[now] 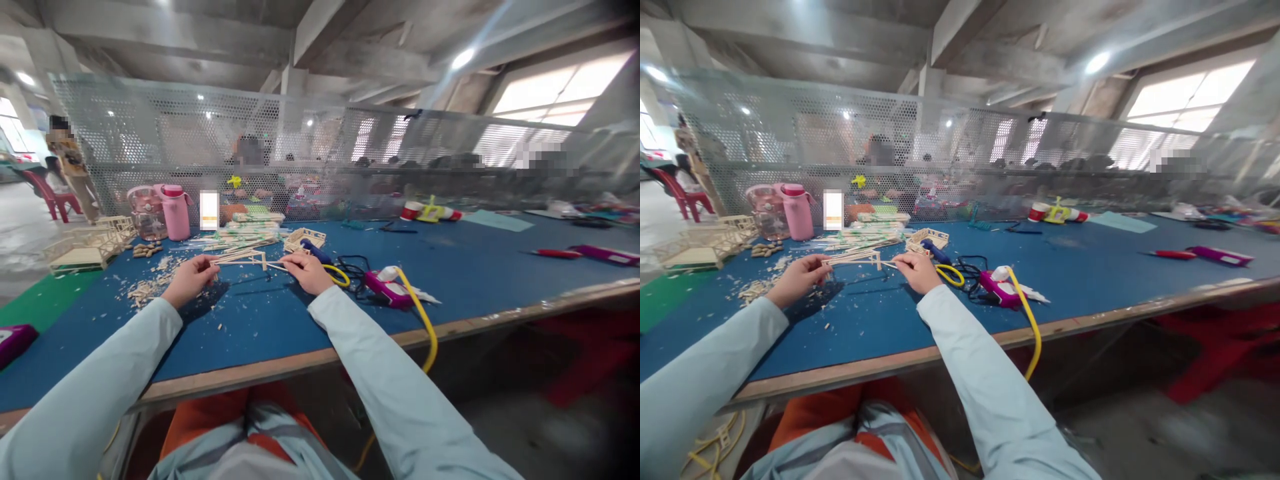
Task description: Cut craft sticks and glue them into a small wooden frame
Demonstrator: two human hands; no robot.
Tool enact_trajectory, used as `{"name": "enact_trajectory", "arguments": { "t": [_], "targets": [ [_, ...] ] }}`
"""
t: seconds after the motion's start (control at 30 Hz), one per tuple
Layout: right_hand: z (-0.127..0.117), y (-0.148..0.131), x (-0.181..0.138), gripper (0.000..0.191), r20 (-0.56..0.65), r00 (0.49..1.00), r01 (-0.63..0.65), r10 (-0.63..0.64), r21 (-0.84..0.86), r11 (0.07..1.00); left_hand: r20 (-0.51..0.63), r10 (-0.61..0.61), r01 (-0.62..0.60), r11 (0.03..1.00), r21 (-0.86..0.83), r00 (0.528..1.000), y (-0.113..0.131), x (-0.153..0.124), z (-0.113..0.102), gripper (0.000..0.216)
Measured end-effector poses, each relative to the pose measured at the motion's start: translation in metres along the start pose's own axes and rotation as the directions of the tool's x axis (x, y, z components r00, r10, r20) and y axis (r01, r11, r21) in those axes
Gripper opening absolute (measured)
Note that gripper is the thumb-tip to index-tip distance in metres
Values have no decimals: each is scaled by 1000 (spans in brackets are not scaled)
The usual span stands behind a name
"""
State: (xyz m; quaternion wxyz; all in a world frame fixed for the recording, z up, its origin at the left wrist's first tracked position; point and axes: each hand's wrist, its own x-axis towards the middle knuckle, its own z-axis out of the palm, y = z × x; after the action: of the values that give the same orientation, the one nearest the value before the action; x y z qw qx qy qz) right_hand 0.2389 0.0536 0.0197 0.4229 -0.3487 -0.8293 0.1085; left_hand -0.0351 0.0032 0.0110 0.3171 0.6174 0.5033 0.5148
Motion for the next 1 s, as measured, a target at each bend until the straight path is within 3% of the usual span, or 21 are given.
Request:
{"name": "enact_trajectory", "arguments": {
  "t": [0.17,0.3,0.67,1.0],
  "targets": [
    [0,2,-1,22,-106,992,43,-64,-195,980,-26,-56,52,991,-122,998,4,-1,-1,49],
    [1,1,-1,21,-97,993,38,-72,-310,950,-16,-63,60,990,-129,998,7,-3,1,49],
    [13,8,3,17,-46,999,-15,12,-56,998,39,-101,106,978,-178,994,10,-5,0,36],
    [21,12,6,18,28,998,-54,55,-12,998,10,-107,107,984,-146,994,5,-3,3,45]
  ]
}}
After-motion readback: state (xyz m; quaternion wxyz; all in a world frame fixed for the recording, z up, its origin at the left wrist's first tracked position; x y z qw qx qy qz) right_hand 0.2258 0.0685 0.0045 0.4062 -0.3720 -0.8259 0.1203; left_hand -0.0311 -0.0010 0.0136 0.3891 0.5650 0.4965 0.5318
